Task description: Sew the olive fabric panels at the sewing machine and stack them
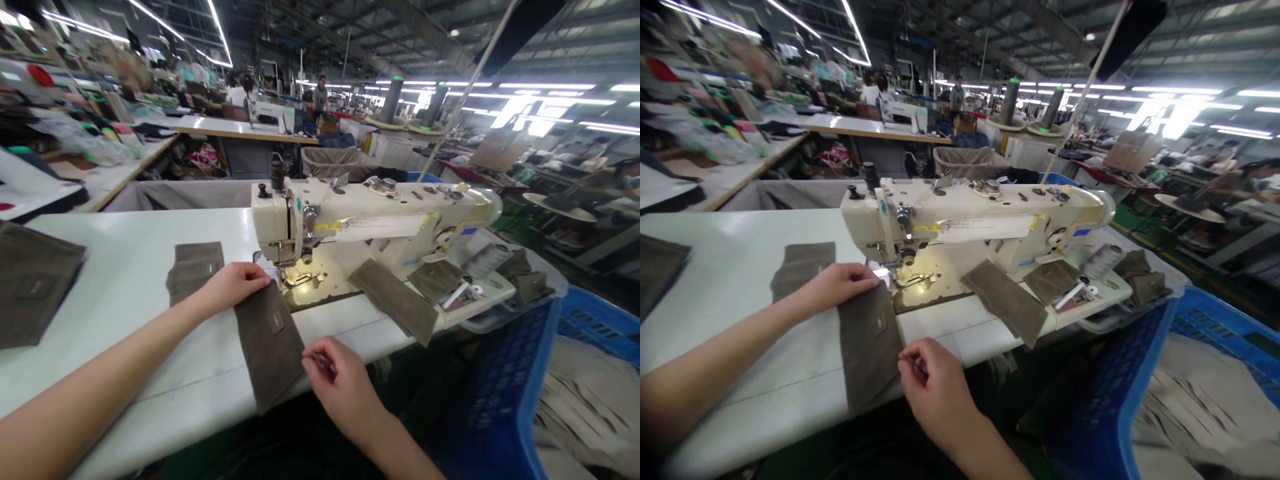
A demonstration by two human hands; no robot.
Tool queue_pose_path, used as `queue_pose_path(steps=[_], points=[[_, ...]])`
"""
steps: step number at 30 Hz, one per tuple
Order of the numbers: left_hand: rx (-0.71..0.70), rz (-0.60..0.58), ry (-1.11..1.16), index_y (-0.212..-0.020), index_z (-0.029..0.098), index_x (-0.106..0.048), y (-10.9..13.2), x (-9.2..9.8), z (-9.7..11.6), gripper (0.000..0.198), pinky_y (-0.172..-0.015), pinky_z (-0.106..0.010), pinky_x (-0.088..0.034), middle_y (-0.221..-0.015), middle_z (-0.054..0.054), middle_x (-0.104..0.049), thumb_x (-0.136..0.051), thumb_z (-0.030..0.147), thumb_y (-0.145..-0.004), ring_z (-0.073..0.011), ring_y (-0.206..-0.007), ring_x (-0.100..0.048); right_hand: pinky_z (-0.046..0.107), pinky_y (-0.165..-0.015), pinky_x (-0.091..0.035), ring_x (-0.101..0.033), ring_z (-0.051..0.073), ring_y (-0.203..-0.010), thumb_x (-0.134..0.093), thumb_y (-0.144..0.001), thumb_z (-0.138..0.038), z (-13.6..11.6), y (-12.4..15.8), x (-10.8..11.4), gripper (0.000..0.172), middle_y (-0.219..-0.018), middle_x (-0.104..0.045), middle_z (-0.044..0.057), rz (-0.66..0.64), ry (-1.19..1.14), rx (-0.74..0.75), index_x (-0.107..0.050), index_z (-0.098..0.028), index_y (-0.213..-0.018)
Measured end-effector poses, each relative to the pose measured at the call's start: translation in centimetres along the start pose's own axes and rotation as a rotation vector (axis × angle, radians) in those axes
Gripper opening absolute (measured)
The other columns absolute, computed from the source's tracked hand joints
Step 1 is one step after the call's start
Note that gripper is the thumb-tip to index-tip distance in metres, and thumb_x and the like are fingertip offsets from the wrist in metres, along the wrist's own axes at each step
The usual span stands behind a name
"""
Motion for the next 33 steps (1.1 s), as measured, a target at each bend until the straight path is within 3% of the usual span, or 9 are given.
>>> queue_pose_path(steps=[4,10,14,18,33], points=[[-0.114,0.023,-0.143,-0.055,0.024,-0.058,-1.0,-1.0,0.4,0.022,-0.062,-0.03,-0.037,-0.059,0.0,-0.06,-0.062,0.043,-0.065,-0.0192,-0.062,-0.054,0.026,-0.071,-0.049,-0.063,0.016,-0.077,-0.059,-0.088,-0.015,0.6,0.8,-0.4,0.015,-0.09,-0.069,0.004,-0.078,0.164,0.213,-0.066,-0.02,-0.1],[-0.147,0.002,-0.238,-0.062,0.024,-0.059,-1.4,-1.5,0.3,0.019,-0.061,-0.03,-0.039,-0.064,-0.001,-0.064,-0.058,0.041,-0.07,-0.0203,-0.063,-0.059,0.027,-0.066,-0.047,-0.064,0.019,-0.08,-0.052,-0.081,0.001,1.3,1.0,0.0,0.038,-0.095,-0.068,0.006,-0.126,0.424,0.504,-0.068,-0.021,-0.107],[-0.14,0.019,-0.277,-0.062,0.024,-0.058,-1.4,-1.7,0.3,0.018,-0.062,-0.03,-0.04,-0.065,-0.002,-0.066,-0.056,0.039,-0.072,-0.021,-0.065,-0.06,0.027,-0.066,-0.046,-0.064,0.019,-0.08,-0.053,-0.081,0.002,1.4,1.1,0.1,0.039,-0.095,-0.069,0.005,-0.101,0.478,0.525,-0.067,-0.021,-0.108],[-0.123,0.048,-0.299,-0.063,0.024,-0.059,-1.4,-1.9,0.1,0.019,-0.062,-0.03,-0.041,-0.068,-0.002,-0.067,-0.056,0.04,-0.072,-0.0215,-0.066,-0.061,0.029,-0.066,-0.044,-0.064,0.019,-0.079,-0.054,-0.082,-0.001,1.5,1.0,0.0,0.028,-0.09,-0.068,0.003,-0.074,0.475,0.517,-0.065,-0.021,-0.097],[-0.075,0.082,-0.338,-0.061,0.024,-0.057,-1.7,-2.1,-0.1,0.023,-0.058,-0.03,-0.036,-0.06,-0.002,-0.065,-0.057,0.041,-0.076,-0.0241,-0.067,-0.064,0.03,-0.058,-0.036,-0.062,0.02,-0.077,-0.068,-0.087,-0.015,0.9,0.6,-0.4,0.012,-0.09,-0.067,0.003,-0.14,0.725,0.507,-0.06,-0.022,-0.093]])
Point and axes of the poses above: each hand's wrist, its own y-axis away from the middle knuckle, its own x-axis out of the back of the hand, z = x × y, the point moved 1 cm from there along -y, towards the middle knuckle
